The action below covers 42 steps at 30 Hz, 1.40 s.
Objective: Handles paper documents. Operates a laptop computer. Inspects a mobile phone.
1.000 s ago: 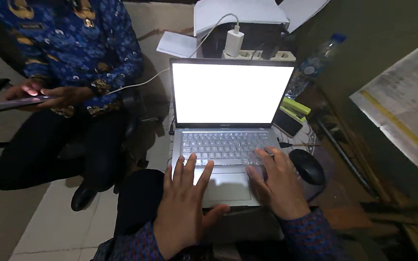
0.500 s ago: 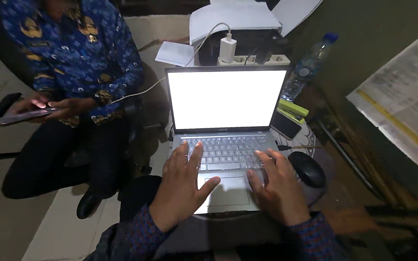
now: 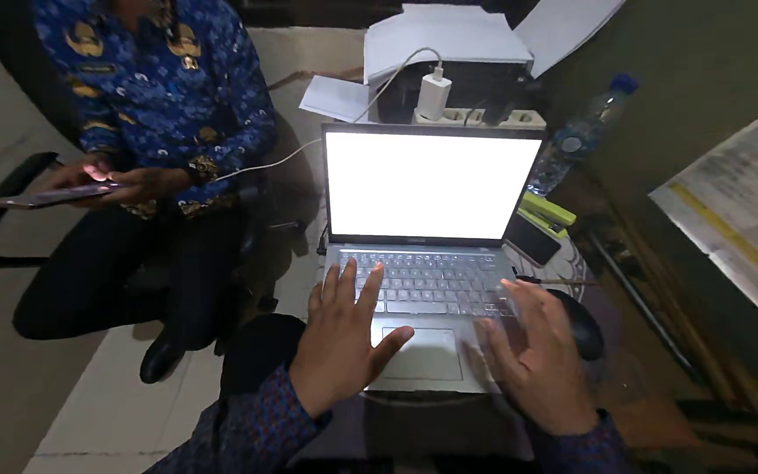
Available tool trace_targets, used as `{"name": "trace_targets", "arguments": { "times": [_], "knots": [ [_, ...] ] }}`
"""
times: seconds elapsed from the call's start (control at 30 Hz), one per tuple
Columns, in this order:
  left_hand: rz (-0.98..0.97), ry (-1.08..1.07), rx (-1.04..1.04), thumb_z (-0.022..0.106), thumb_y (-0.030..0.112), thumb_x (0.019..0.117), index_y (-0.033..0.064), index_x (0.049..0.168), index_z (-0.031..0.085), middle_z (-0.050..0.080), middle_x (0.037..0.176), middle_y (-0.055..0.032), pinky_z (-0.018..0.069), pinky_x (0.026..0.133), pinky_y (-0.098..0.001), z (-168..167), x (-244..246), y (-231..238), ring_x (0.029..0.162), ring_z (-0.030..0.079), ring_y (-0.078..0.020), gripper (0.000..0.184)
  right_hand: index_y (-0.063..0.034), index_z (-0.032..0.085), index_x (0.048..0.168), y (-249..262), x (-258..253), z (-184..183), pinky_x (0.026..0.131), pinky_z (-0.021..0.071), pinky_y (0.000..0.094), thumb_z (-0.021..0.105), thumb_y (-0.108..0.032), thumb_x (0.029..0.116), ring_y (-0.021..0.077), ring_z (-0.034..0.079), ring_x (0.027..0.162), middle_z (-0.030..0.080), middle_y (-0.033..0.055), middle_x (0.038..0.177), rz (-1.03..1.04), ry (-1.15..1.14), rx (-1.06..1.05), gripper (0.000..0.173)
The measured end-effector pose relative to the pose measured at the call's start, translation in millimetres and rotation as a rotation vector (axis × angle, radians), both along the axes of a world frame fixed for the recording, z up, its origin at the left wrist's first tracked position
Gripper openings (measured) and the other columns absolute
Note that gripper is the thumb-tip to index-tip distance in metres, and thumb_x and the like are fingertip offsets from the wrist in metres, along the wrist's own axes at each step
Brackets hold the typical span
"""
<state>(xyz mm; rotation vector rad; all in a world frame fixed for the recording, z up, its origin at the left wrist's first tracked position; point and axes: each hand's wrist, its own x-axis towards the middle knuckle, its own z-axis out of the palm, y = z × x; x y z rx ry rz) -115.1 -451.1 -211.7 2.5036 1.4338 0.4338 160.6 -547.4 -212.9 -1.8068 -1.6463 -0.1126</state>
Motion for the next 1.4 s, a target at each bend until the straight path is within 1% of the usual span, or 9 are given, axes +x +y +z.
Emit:
{"name": "trace_targets", "arguments": {
  "times": [0.13, 0.27, 0.43, 0.57, 0.7, 0.8, 0.93, 1.13, 1.4],
  "knots": [
    [0.002, 0.006, 0.008, 0.032, 0.09, 0.0856, 0.0269, 0.161, 0.033, 0.035, 0.163, -0.0206, 0.0322, 0.113, -0.0699, 0, 0, 0, 0.15, 0.031, -0.046, 0.099, -0.0021, 0.057, 0.142, -18, 46, 7, 0.105, 0.0461, 0.0581, 0.06, -0.051, 0.0931, 0.045, 0.054, 0.129, 0.054, 0.0307, 0.14, -0.148, -0.138, 0.054, 0.069],
    [0.004, -0.002, 0.002, 0.034, 0.09, 0.0854, 0.0276, 0.161, 0.034, 0.035, 0.162, -0.0214, 0.032, 0.113, -0.07, 1, 2, 0, 0.149, 0.031, -0.0462, 0.098, 0.0008, 0.054, 0.143, -30, 78, -7, 0.1, 0.0503, 0.0558, 0.063, -0.05, 0.0894, 0.0454, 0.057, 0.122, 0.054, 0.0328, 0.137, -0.227, -0.156, 0.051, 0.074],
    [0.003, -0.017, 0.013, 0.035, 0.09, 0.0857, 0.0278, 0.161, 0.035, 0.036, 0.162, -0.0207, 0.0326, 0.113, -0.0695, 0, 1, -1, 0.149, 0.033, -0.0461, 0.097, -0.0052, 0.053, 0.146, -27, 74, -11, 0.096, 0.0508, 0.0608, 0.059, -0.054, 0.0884, 0.0447, 0.06, 0.119, 0.058, 0.028, 0.134, -0.265, -0.158, -0.09, 0.076],
    [-0.002, -0.013, 0.009, 0.033, 0.09, 0.0857, 0.0268, 0.161, 0.034, 0.036, 0.162, -0.0208, 0.0324, 0.113, -0.0697, -1, 0, 0, 0.149, 0.032, -0.0459, 0.098, -0.0084, 0.058, 0.142, -26, 79, -17, 0.095, 0.0497, 0.0628, 0.055, -0.051, 0.09, 0.0457, 0.061, 0.117, 0.062, 0.0266, 0.129, -0.25, -0.153, -0.1, 0.067],
    [-0.003, 0.001, 0.013, 0.033, 0.09, 0.0857, 0.0269, 0.161, 0.033, 0.035, 0.162, -0.0204, 0.0325, 0.113, -0.0694, -1, 1, 0, 0.149, 0.032, -0.0461, 0.099, -0.0096, 0.061, 0.139, -27, 77, -16, 0.091, 0.0511, 0.062, 0.057, -0.047, 0.0925, 0.0466, 0.061, 0.112, 0.061, 0.0291, 0.126, -0.245, -0.143, -0.065, 0.06],
    [0.0, 0.005, 0.031, 0.032, 0.09, 0.0859, 0.0266, 0.161, 0.034, 0.036, 0.162, -0.0203, 0.0332, 0.113, -0.0691, 0, 1, -1, 0.149, 0.032, -0.046, 0.098, -0.012, 0.064, 0.137, -26, 77, -17, 0.091, 0.0529, 0.0566, 0.058, -0.047, 0.0942, 0.0403, 0.062, 0.112, 0.062, 0.0245, 0.126, -0.192, -0.139, -0.052, 0.056],
    [-0.004, -0.005, 0.04, 0.033, 0.089, 0.0862, 0.0264, 0.161, 0.035, 0.037, 0.161, -0.0199, 0.0339, 0.112, -0.0688, -1, 1, 0, 0.149, 0.033, -0.0457, 0.098, -0.017, 0.066, 0.136, -23, 80, -21, 0.092, 0.0526, 0.0551, 0.056, -0.048, 0.0956, 0.0369, 0.061, 0.114, 0.062, 0.0209, 0.127, -0.161, -0.125, -0.078, 0.052],
    [-0.004, -0.01, 0.039, 0.032, 0.089, 0.0862, 0.0257, 0.16, 0.036, 0.037, 0.161, -0.0206, 0.0333, 0.113, -0.0692, -2, 0, -1, 0.148, 0.033, -0.0462, 0.098, -0.0179, 0.067, 0.135, -23, 83, -22, 0.092, 0.051, 0.0597, 0.053, -0.045, 0.0967, 0.0428, 0.06, 0.114, 0.061, 0.0255, 0.126, -0.199, -0.153, -0.098, 0.049],
    [-0.016, -0.002, 0.042, 0.03, 0.09, 0.0864, 0.0252, 0.161, 0.035, 0.037, 0.161, -0.0213, 0.0326, 0.112, -0.0702, -2, 0, 0, 0.148, 0.032, -0.0471, 0.099, -0.0197, 0.069, 0.133, -22, 82, -22, 0.095, 0.0501, 0.0564, 0.052, -0.045, 0.0969, 0.0396, 0.059, 0.116, 0.061, 0.0229, 0.127, -0.208, -0.137, -0.088, 0.047]
  ]
}}
